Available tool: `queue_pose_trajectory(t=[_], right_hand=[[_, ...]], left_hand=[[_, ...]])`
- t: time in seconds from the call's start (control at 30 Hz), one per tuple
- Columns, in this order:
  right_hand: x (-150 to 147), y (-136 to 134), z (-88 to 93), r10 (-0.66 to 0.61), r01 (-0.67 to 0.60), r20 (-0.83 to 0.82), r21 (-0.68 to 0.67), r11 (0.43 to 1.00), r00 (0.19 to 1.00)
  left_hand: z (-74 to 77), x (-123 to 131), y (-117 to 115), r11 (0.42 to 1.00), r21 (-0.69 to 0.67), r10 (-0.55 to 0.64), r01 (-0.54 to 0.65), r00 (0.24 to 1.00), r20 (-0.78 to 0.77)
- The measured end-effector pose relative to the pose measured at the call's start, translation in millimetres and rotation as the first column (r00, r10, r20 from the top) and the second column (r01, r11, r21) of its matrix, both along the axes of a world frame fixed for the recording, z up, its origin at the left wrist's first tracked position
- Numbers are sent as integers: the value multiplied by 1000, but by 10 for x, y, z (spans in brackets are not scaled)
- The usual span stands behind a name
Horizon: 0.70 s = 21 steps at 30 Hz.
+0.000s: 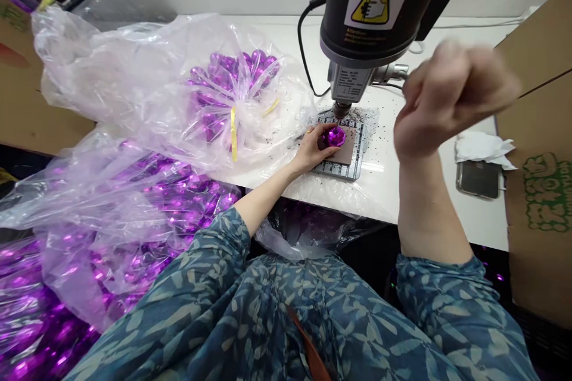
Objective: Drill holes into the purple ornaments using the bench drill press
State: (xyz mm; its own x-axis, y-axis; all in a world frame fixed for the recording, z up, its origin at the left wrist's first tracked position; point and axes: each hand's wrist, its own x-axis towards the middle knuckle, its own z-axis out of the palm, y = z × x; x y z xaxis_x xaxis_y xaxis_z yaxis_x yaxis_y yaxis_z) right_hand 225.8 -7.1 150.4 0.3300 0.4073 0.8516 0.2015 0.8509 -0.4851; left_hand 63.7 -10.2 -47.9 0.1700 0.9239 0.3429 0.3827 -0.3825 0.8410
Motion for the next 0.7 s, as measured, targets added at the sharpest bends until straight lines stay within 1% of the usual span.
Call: queue_pose_trajectory(t=[0.03, 0.1, 0.13, 0.2, 0.23, 0.27, 0.3, 0.33, 0.37, 0.4, 0.43, 0.47, 0.5, 0.53, 0.57, 0.6, 0.63, 0.67, 0.7], right_hand=[[-32, 50, 136, 2, 3, -67, 62, 998, 998], [-89, 183, 356, 31, -17, -148, 96, 995, 989], [-110, 250, 427, 47, -32, -165, 94, 995, 985], [-125, 347, 485, 92, -74, -194, 100, 992, 977], [-117, 368, 482, 125, -105, -203, 110, 988, 971], [-95, 368, 467, 157, -132, -218, 122, 984, 963], [-61, 353, 445, 191, -168, -221, 118, 979, 956], [-16, 327, 422, 226, -211, -204, 94, 973, 952], [35, 297, 401, 248, -242, -184, 56, 969, 951], [87, 270, 384, 280, -284, -126, -16, 959, 952], [133, 252, 371, 296, -301, -77, -66, 951, 952], [165, 245, 363, 298, -302, -48, -104, 948, 953], [181, 251, 357, 299, -301, -33, -128, 945, 954], [179, 266, 353, 273, -278, -61, -115, 954, 960], [164, 287, 350, 238, -247, -115, -80, 966, 965], [143, 309, 346, 205, -214, -174, -39, 976, 963], [124, 327, 341, 183, -188, -219, -6, 982, 959], [114, 340, 335, 177, -179, -240, 11, 984, 955], [115, 345, 327, 187, -190, -228, 7, 982, 956]], left_hand=[[0, 10, 4, 1000, -8, 13, -12, 1000, 8], [36, 17, -38, 997, -24, 71, -71, 997, 23], [77, 9, -93, 993, -30, 116, -115, 993, 29], [206, -41, -289, 981, -32, 190, -189, 982, 24], [288, -83, -426, 982, -35, 186, -185, 983, 8], [376, -134, -582, 989, -44, 138, -139, 990, -22], [464, -189, -750, 997, -68, 35, -40, 997, -66], [545, -245, -917, 990, -105, -105, 92, 987, -123], [616, -298, -1072, 965, -142, -243, 218, 953, -184], [672, -347, -1201, 928, -180, -362, 326, 902, -236], [713, -392, -1290, 893, -208, -445, 400, 853, -273], [740, -434, -1328, 871, -219, -488, 439, 823, -290], [756, -475, -1305, 870, -213, -490, 444, 824, -284], [764, -517, -1217, 888, -192, -456, 418, 852, -256], [765, -562, -1062, 917, -162, -393, 364, 894, -216], [760, -610, -847, 951, -127, -299, 280, 939, -172], [750, -661, -581, 980, -96, -187, 175, 973, -132], [735, -718, -282, 994, -76, -85, 77, 990, -116], [714, -779, 30, 998, -61, 20, -27, 993, -117]])
